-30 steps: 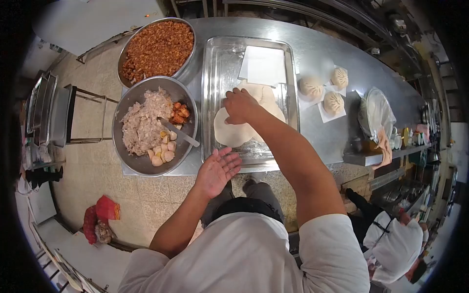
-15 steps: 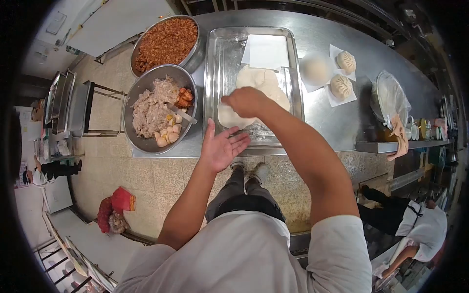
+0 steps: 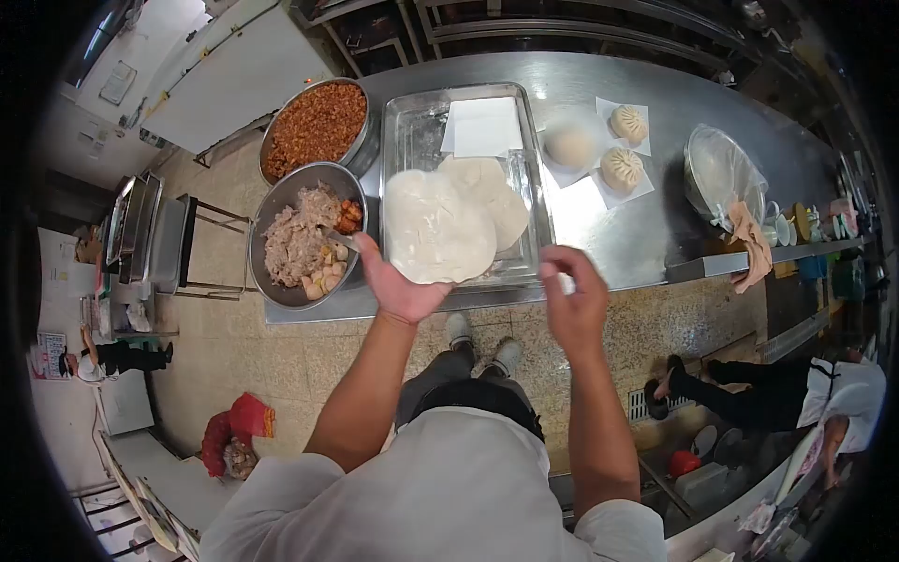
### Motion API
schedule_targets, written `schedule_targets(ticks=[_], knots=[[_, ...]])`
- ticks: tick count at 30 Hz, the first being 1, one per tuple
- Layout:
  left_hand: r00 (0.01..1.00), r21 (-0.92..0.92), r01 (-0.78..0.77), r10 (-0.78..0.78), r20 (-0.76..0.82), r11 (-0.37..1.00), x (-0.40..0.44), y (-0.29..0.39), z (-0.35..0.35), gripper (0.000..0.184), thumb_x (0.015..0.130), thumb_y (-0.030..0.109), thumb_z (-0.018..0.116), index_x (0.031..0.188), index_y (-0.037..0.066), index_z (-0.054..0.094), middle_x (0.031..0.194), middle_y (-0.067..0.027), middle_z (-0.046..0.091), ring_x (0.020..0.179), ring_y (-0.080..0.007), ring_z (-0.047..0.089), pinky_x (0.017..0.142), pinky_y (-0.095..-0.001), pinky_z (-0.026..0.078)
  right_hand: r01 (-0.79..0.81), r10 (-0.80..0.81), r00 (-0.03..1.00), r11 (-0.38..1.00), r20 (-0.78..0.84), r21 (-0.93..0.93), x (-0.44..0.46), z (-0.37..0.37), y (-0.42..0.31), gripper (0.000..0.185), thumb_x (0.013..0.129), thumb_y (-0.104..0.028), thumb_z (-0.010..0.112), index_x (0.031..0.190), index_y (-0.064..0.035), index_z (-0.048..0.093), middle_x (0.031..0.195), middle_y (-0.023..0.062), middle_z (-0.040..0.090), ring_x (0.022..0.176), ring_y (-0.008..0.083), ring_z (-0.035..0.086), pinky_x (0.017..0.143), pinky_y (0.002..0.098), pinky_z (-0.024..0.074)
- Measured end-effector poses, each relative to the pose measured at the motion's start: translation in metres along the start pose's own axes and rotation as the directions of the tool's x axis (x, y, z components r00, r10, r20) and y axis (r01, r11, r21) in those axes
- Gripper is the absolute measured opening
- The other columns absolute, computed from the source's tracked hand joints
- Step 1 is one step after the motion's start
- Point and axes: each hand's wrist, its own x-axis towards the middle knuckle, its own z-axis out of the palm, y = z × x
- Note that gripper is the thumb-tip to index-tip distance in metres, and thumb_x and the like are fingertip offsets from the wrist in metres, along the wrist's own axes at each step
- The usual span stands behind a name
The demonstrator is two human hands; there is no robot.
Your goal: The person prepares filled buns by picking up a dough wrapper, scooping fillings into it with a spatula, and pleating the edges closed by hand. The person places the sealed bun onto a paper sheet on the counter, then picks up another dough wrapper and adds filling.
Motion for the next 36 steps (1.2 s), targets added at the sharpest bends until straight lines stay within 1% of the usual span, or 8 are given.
schedule_targets(ticks=[5,7,10,14,21,26,28,36], knots=[[0.994,0.186,0.073,-0.086,0.065,0.98,0.028,0.023,0.013,0.104,0.078,0.082,0.052,0.153,0.011,0.033,0.155,-0.0148,0.039,0.14,-0.0397,0.039,0.113,-0.0615,0.031,-0.015,0.019,0.988,1.0,-0.152,0.026,0.012,-0.017,-0.047,0.031,0.095,-0.014,0.063,0.122,0.0018,0.063,0.114,0.0161,0.066,0.105,0.0245,0.063,0.093,0.034,0.0492],[0.995,0.236,0.091,-0.099,0.025,0.968,0.028,0.014,0.019,0.103,0.079,0.082,0.051,0.153,0.011,0.034,0.154,-0.0149,0.039,0.14,-0.0396,0.039,0.112,-0.0616,0.032,0.32,-0.354,0.932,0.906,-0.081,-0.276,0.019,-0.012,-0.077,0.039,0.094,-0.016,0.062,0.13,0.0,0.059,0.132,0.0213,0.057,0.121,0.0341,0.056,0.102,0.0422,0.0441],[0.999,0.12,0.039,-0.041,0.014,0.992,0.026,-0.005,0.017,0.098,0.084,0.08,0.045,0.15,0.008,0.036,0.151,-0.0173,0.042,0.137,-0.0391,0.042,0.112,-0.0581,0.034,0.386,-0.449,0.893,0.736,0.026,-0.556,0.031,0.032,-0.092,0.047,0.091,-0.018,0.064,0.135,-0.0022,0.055,0.144,0.0234,0.047,0.131,0.0421,0.046,0.109,0.0507,0.0367],[0.993,-0.03,0.114,-0.114,-0.017,0.993,0.02,0.018,0.015,0.093,0.089,0.077,0.038,0.149,0.006,0.037,0.148,-0.0185,0.047,0.135,-0.0384,0.046,0.113,-0.0536,0.036,0.42,-0.137,0.884,0.653,0.447,-0.63,0.014,0.074,-0.098,0.043,0.087,-0.02,0.069,0.126,-0.0028,0.061,0.14,0.0223,0.05,0.13,0.0412,0.046,0.11,0.0544,0.0336],[0.997,0.222,0.044,-0.058,0.056,0.974,-0.035,0.181,0.031,0.094,0.088,0.077,0.039,0.152,0.008,0.034,0.153,-0.0194,0.039,0.14,-0.0411,0.038,0.113,-0.0612,0.03,0.133,-0.135,0.991,0.928,0.018,-0.347,-0.013,0.154,-0.129,0.025,0.084,-0.008,0.071,0.107,0.0001,0.067,0.118,0.0199,0.062,0.113,0.0349,0.059,0.093,0.0428,0.0484],[0.996,0.472,0.09,-0.072,-0.056,0.877,-0.091,0.304,0.021,0.095,0.088,0.077,0.04,0.154,0.009,0.029,0.157,-0.0194,0.032,0.142,-0.0441,0.033,0.115,-0.0638,0.025,0.174,-0.043,0.97,0.805,0.237,-0.567,-0.017,0.275,-0.094,0.027,0.08,-0.007,0.073,0.106,-0.0032,0.064,0.114,0.0219,0.058,0.105,0.0408,0.059,0.09,0.0462,0.0485],[0.989,0.123,0.012,-0.03,0.144,0.992,-0.121,0.347,0.029,0.091,0.091,0.072,0.043,0.154,0.008,0.028,0.156,-0.0191,0.035,0.141,-0.0422,0.037,0.114,-0.0621,0.03,0.144,0.038,0.968,0.731,0.25,-0.667,-0.015,0.301,-0.088,0.024,0.077,-0.007,0.073,0.098,-0.0046,0.062,0.105,0.0194,0.058,0.097,0.0399,0.06,0.085,0.0492,0.0497],[0.999,0.002,-0.006,0.005,0.04,1.0,-0.162,0.443,0.009,0.104,0.083,0.081,0.044,0.157,0.011,0.022,0.161,-0.0178,0.024,0.144,-0.0427,0.03,0.115,-0.0628,0.027,0.212,0.211,0.93,0.36,0.3,-0.909,-0.014,0.354,-0.096,0.016,0.087,-0.016,0.061,0.1,-0.0077,0.061,0.1,0.0181,0.059,0.085,0.0392,0.066,0.07,0.0494,0.0545]])
